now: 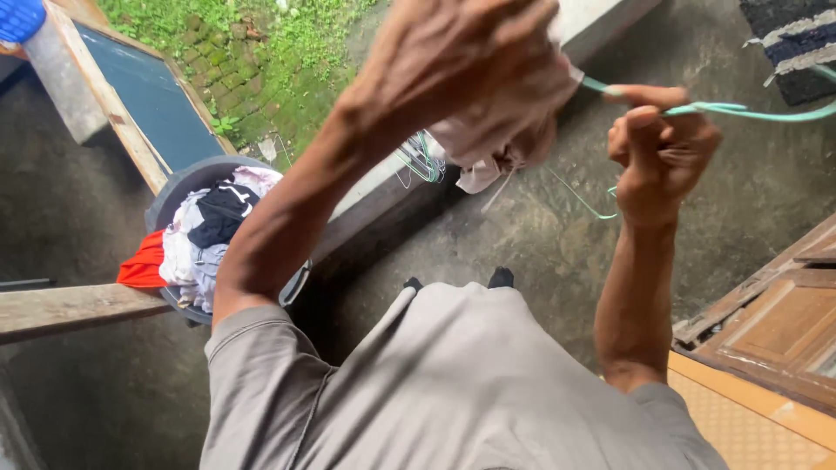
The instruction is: Hanging wet laundry on hangers and placing them on a drying rack
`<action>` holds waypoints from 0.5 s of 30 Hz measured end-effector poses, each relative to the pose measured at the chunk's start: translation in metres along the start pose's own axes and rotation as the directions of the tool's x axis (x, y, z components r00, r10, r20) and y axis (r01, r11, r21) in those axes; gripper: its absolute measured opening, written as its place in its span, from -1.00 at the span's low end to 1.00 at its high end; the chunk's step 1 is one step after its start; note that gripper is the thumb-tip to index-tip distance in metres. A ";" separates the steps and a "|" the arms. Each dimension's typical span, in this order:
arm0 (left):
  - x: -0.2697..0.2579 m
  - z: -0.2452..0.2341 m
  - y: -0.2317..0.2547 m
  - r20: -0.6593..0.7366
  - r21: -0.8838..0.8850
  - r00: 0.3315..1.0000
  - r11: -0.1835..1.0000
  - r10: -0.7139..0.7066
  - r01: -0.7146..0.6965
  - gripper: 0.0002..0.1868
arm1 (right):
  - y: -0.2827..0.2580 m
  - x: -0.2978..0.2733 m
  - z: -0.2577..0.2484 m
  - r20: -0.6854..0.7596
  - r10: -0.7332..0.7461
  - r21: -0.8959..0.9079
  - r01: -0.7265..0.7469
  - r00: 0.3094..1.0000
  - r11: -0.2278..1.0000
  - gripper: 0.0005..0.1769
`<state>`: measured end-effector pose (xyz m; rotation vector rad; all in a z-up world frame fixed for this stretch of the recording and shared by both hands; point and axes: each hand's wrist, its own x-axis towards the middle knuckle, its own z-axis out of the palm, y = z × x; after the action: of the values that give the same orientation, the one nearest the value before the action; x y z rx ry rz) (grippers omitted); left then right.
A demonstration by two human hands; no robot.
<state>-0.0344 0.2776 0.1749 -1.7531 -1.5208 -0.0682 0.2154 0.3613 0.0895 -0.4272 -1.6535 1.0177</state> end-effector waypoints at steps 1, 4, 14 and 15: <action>0.007 -0.006 0.006 -0.063 -0.165 0.993 0.981 0.096 -0.105 -0.81 | 0.005 0.003 0.001 0.121 -0.019 0.010 0.018 0.993 1.000 -0.66; -0.001 -0.001 0.022 -0.125 -0.452 0.987 0.879 0.104 -0.149 -0.71 | 0.004 0.006 0.011 0.284 -0.007 0.019 0.001 0.959 1.000 -0.69; -0.037 0.011 -0.004 -0.301 -0.342 0.940 0.938 -0.163 0.053 -0.51 | 0.043 0.023 -0.043 0.191 0.286 0.209 -0.324 0.939 0.923 -0.29; -0.038 0.000 -0.009 -0.308 -0.322 0.936 0.945 -0.167 0.062 -0.51 | 0.053 0.013 -0.022 0.204 0.266 0.217 -0.309 0.942 0.926 -0.29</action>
<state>-0.0531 0.2466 0.1598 -1.7754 -1.4138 -0.6638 0.2198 0.4095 0.0565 -0.4344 -1.6159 1.4992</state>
